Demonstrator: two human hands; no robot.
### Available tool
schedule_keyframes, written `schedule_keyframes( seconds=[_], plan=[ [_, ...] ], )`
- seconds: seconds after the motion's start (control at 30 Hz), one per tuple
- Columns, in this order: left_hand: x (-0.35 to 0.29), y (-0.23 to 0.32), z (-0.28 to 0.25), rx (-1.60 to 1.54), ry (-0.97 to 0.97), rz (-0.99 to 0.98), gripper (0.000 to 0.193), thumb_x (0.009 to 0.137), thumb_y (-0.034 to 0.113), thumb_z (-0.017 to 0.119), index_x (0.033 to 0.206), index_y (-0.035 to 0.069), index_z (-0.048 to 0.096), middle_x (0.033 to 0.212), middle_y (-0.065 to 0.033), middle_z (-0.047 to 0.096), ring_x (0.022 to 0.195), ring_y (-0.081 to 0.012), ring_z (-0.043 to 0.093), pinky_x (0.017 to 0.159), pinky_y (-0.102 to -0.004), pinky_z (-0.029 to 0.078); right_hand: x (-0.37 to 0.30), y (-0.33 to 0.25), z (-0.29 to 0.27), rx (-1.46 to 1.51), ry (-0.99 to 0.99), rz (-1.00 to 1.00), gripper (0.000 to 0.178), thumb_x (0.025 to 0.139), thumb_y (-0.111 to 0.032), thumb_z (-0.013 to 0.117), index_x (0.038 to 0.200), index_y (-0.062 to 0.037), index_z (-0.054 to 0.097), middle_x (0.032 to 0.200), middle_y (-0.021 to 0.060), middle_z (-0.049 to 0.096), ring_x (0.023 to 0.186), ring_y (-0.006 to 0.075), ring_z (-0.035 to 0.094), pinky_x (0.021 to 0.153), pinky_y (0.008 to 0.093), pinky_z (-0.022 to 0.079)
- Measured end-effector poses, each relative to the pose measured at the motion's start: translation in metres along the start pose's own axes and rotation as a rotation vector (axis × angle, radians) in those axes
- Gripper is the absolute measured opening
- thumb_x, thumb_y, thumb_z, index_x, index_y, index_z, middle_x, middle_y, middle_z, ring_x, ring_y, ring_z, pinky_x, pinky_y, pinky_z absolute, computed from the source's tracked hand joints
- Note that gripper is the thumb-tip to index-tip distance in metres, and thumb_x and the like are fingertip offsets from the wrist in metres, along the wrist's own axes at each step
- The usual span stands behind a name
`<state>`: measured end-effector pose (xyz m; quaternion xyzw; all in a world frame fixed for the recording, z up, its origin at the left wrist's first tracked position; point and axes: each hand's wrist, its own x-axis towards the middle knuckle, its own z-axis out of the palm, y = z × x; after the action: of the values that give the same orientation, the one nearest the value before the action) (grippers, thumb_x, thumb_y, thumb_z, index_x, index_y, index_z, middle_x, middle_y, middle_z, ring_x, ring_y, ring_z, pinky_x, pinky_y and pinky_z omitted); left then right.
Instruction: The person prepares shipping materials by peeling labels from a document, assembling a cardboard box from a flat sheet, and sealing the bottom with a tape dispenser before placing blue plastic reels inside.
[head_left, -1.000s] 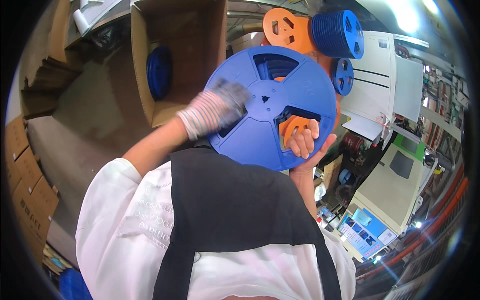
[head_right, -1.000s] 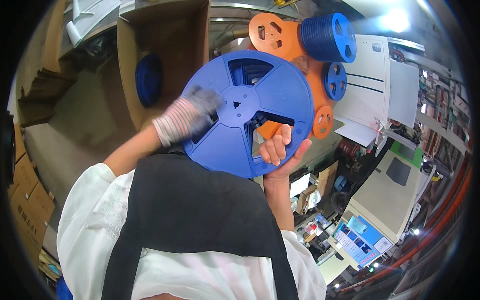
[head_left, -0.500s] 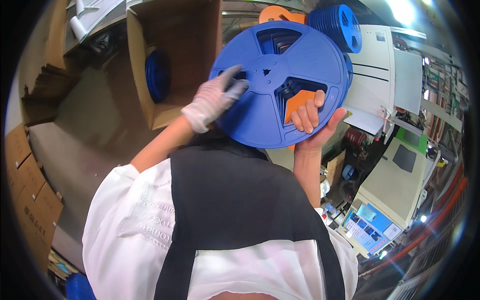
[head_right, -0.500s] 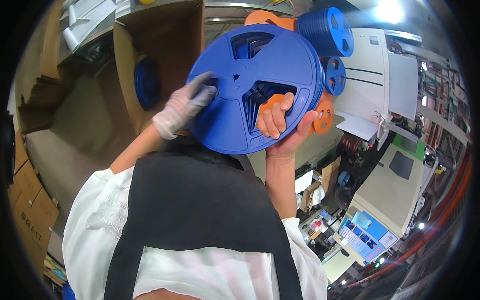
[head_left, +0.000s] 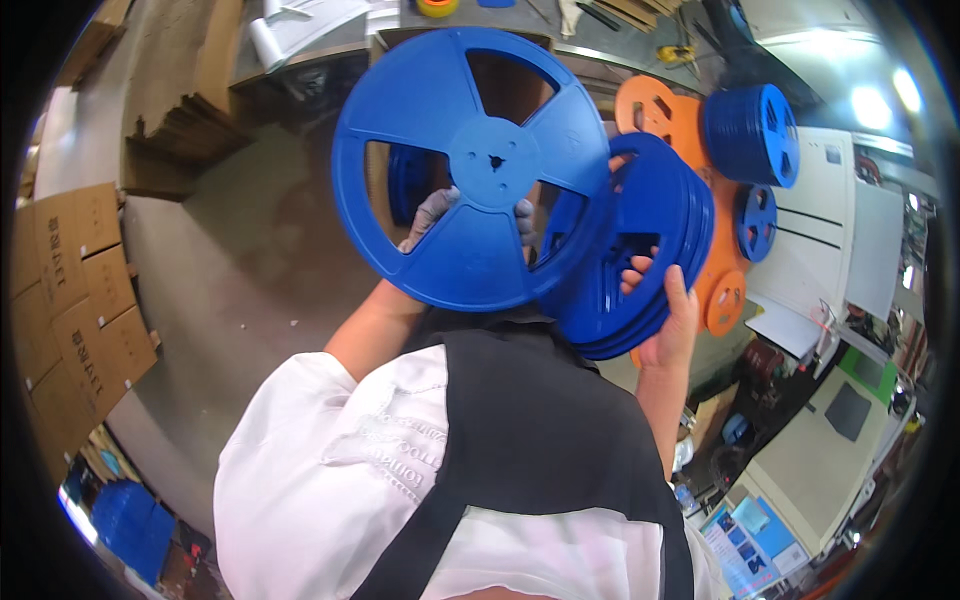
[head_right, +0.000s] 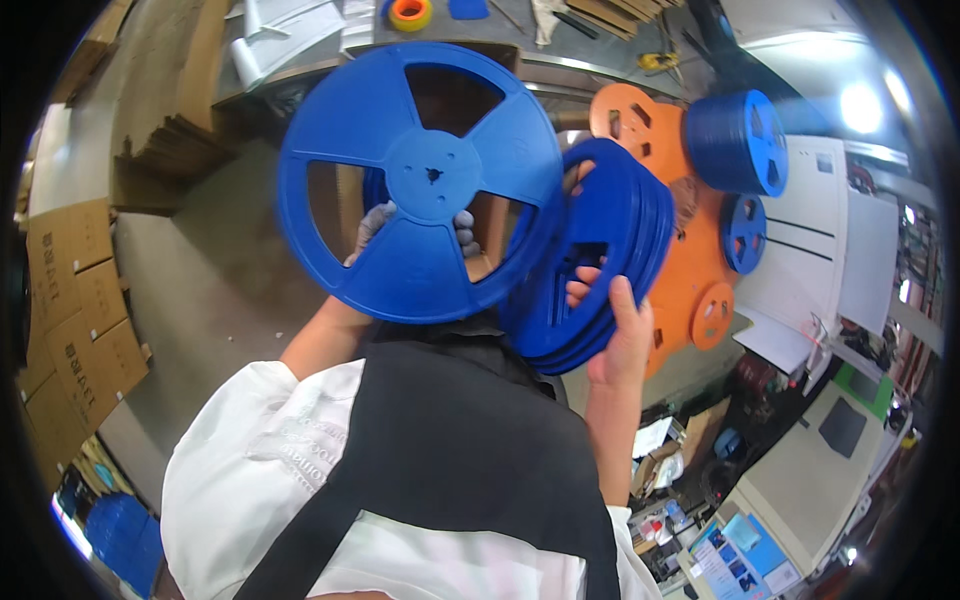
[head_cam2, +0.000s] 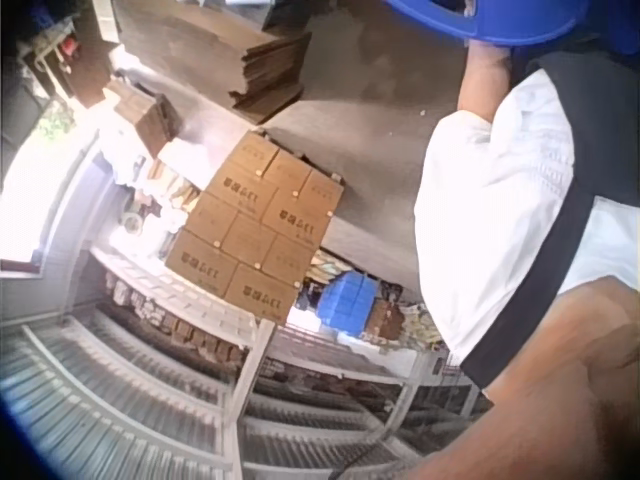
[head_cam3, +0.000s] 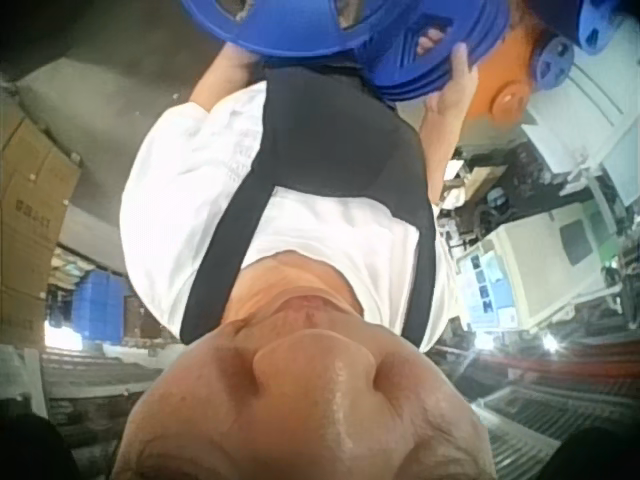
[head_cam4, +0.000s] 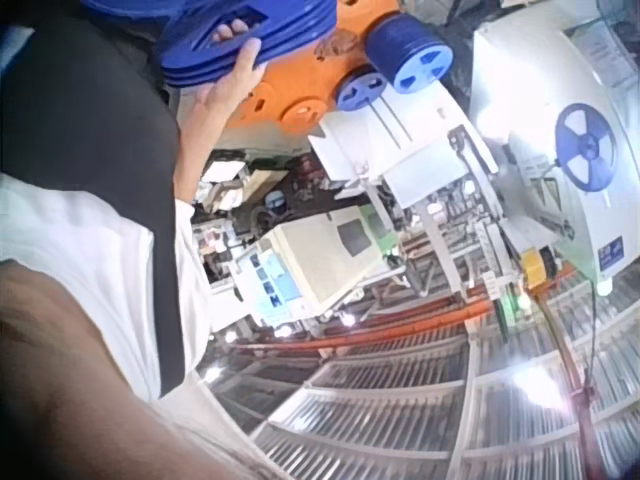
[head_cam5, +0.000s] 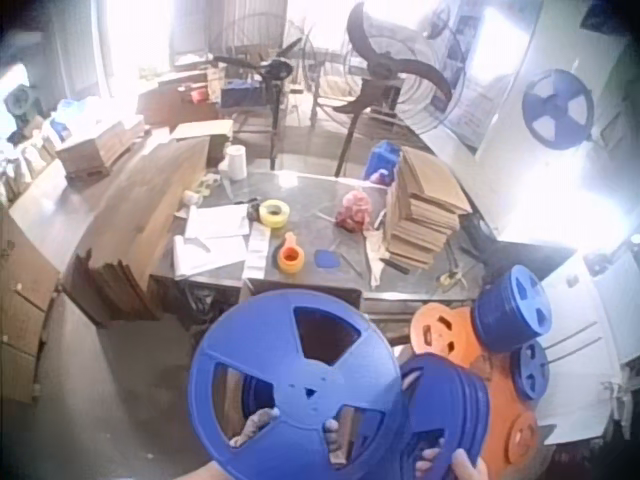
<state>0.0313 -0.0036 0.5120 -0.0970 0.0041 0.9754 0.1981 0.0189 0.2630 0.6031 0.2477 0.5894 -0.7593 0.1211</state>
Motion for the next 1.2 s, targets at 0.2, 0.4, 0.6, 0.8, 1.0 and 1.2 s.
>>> schedule_keyframes(
  seconds=[0.2, 0.4, 0.6, 0.8, 1.0, 1.2],
  plan=[
    [-0.008, 0.001, -0.025, -0.199, 0.06, -0.051, 0.067, 0.083, 0.04, 0.06, 0.131, -0.005, 0.047, 0.118, -0.022, 0.058, 0.109, -0.0356, 0.06, 0.1, -0.0448, 0.048, 0.003, 0.001, -0.011, 0.066, 0.188, -0.031, 0.036, 0.094, -0.019, 0.054, 0.119, 0.0071, 0.054, 0.109, 0.0194, 0.065, 0.096, 0.0271, 0.066, 0.083, 0.0387, 0.056],
    [0.001, 0.01, -0.057, -0.205, 0.17, -0.019, 0.061, 0.087, 0.038, 0.054, 0.13, -0.005, 0.048, 0.116, -0.0223, 0.059, 0.108, -0.0366, 0.06, 0.1, -0.0459, 0.047, 0.003, 0.014, -0.041, 0.064, 0.254, -0.045, 0.034, 0.093, -0.016, 0.052, 0.118, 0.0065, 0.055, 0.111, 0.0186, 0.064, 0.097, 0.027, 0.065, 0.087, 0.0405, 0.055],
    [0.019, 0.022, -0.119, -0.148, 0.316, -0.105, 0.059, 0.088, 0.037, 0.052, 0.131, -0.003, 0.049, 0.12, -0.025, 0.059, 0.109, -0.0395, 0.059, 0.099, -0.0488, 0.046, 0.0, 0.019, -0.049, 0.084, 0.307, -0.077, 0.026, 0.084, -0.003, 0.057, 0.107, 0.0074, 0.059, 0.098, 0.0181, 0.066, 0.084, 0.0262, 0.068, 0.078, 0.0383, 0.058],
    [-0.012, 0.032, -0.273, -0.155, 0.868, 0.18, 0.057, 0.092, 0.045, 0.044, 0.139, 0.012, 0.043, 0.14, -0.0176, 0.043, 0.132, -0.0365, 0.036, 0.11, -0.0486, 0.026, -0.01, 0.016, -0.07, 0.352, 0.223, -0.092, 0.03, 0.088, -0.013, 0.046, 0.113, 0.0012, 0.056, 0.096, 0.0118, 0.063, 0.084, 0.0219, 0.063, 0.077, 0.0365, 0.054],
    [-0.047, 0.041, -0.274, 0.138, 1.224, 0.192, 0.053, 0.094, 0.039, 0.05, 0.139, 0.012, 0.045, 0.14, -0.0125, 0.047, 0.13, -0.0308, 0.042, 0.108, -0.0439, 0.032, -0.028, 0.011, -0.084, 0.629, 0.08, -0.188, 0.034, 0.095, -0.026, 0.047, 0.115, 0.0011, 0.053, 0.086, 0.0057, 0.055, 0.073, 0.0148, 0.052, 0.065, 0.0282, 0.047],
    [0.012, 0.061, -0.177, 1.002, 0.771, 0.469, 0.047, 0.095, 0.033, 0.055, 0.136, 0.01, 0.049, 0.137, -0.0093, 0.053, 0.127, -0.0268, 0.048, 0.104, -0.04, 0.037, -0.029, 0.017, -0.086, 0.845, -0.204, -0.166, 0.041, 0.095, -0.033, 0.056, 0.117, 0.0009, 0.048, 0.076, 0.0035, 0.048, 0.062, 0.0104, 0.043, 0.053, 0.025, 0.039]
  ],
)
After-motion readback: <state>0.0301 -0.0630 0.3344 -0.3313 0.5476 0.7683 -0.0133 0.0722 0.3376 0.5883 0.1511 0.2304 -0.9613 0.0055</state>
